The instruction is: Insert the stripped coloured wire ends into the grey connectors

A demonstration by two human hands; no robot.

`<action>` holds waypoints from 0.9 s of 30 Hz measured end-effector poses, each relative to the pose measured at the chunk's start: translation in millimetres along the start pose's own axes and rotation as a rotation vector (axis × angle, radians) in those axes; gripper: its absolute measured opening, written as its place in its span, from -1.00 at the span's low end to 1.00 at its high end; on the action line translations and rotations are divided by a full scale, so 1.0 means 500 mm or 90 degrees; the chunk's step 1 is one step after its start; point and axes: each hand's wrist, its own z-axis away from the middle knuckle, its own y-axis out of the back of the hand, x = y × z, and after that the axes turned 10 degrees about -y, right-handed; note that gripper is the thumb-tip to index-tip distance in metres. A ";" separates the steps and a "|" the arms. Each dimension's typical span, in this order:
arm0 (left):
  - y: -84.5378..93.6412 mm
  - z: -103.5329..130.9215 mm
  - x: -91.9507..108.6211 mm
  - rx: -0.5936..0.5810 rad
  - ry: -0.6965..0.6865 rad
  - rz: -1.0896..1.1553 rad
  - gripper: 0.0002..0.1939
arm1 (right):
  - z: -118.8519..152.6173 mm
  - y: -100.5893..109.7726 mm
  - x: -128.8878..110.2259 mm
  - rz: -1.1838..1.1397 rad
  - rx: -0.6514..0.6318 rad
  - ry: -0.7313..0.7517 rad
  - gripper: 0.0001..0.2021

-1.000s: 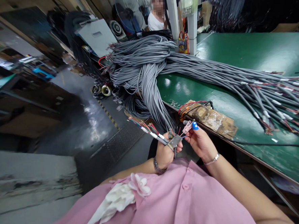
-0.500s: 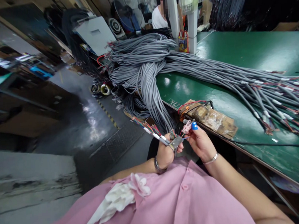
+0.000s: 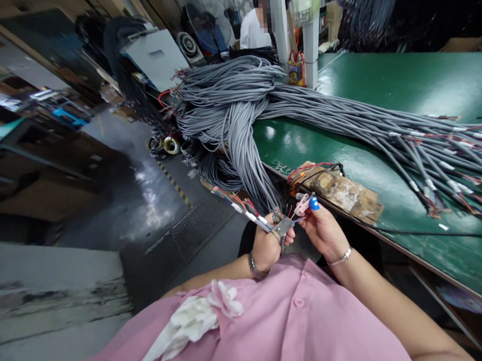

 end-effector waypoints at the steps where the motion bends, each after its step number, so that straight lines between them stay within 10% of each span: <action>1: 0.000 0.000 -0.001 -0.006 0.001 -0.004 -0.66 | 0.000 -0.001 0.000 0.002 -0.004 0.001 -0.78; 27: 0.005 -0.004 -0.011 -0.038 0.006 0.001 -0.70 | 0.001 0.001 0.001 0.010 0.002 -0.003 -0.78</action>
